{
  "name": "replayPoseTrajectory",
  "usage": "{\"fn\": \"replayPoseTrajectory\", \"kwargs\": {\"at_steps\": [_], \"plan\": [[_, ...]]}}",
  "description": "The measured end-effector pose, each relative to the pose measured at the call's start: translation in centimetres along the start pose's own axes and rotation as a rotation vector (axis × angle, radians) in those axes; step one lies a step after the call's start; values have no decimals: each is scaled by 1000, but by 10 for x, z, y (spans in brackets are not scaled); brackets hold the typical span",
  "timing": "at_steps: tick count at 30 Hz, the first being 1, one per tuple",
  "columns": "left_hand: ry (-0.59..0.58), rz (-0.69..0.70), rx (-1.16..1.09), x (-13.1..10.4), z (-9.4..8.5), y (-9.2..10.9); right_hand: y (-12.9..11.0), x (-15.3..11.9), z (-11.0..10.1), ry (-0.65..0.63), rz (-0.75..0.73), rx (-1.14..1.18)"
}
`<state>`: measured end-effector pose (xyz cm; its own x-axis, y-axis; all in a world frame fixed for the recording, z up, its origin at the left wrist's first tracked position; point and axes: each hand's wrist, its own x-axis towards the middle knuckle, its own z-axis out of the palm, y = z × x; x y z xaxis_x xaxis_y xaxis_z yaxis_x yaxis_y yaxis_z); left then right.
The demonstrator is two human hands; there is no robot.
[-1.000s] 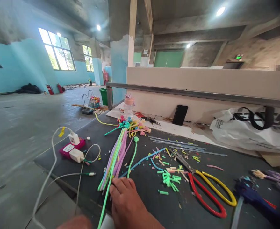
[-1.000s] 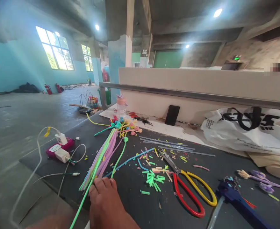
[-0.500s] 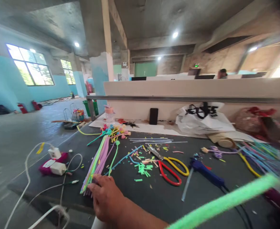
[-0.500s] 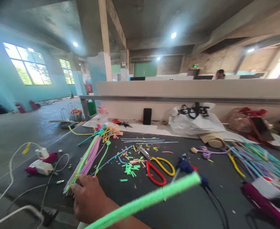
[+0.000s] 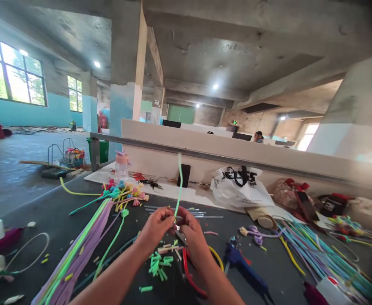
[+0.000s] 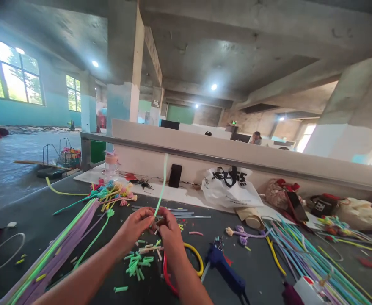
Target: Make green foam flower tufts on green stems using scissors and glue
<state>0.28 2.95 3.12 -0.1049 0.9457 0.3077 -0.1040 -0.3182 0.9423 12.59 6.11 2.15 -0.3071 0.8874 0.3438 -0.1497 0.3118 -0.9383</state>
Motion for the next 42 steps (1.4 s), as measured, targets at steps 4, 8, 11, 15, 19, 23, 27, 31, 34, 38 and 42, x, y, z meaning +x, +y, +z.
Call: {"fn": "replayPoseTrajectory", "kwargs": {"at_steps": [4, 8, 11, 15, 19, 23, 27, 31, 34, 38, 42], "plan": [[12, -27, -27, 6, 2, -32, 16, -3, -21, 6, 135, 180], [19, -28, 14, -1, 5, -40, 32, -12, -22, 52, 237, 321], [9, -31, 34, -3, 8, -40, 27, -14, -21, 70, 276, 424], [-40, -249, -78, -7, 5, -34, 15, -15, -23, -23, 403, 574], [-92, -244, -246, -10, -1, -24, 16, -19, -20, -228, 471, 584], [-107, -315, -365, -9, -6, -26, 21, -24, -15, -355, 566, 514], [-38, -302, -428, -3, -14, -31, 18, -25, -13, -382, 614, 502], [9, -294, -436, -1, -18, -27, 18, -24, -15, -338, 578, 510], [29, -289, -423, -1, -18, -23, 21, -23, -17, -284, 572, 510], [15, -255, -410, -1, -18, -23, 21, -24, -13, -252, 555, 460], [-17, -245, -416, -2, -18, -25, 16, -27, -9, -273, 597, 472]]}}
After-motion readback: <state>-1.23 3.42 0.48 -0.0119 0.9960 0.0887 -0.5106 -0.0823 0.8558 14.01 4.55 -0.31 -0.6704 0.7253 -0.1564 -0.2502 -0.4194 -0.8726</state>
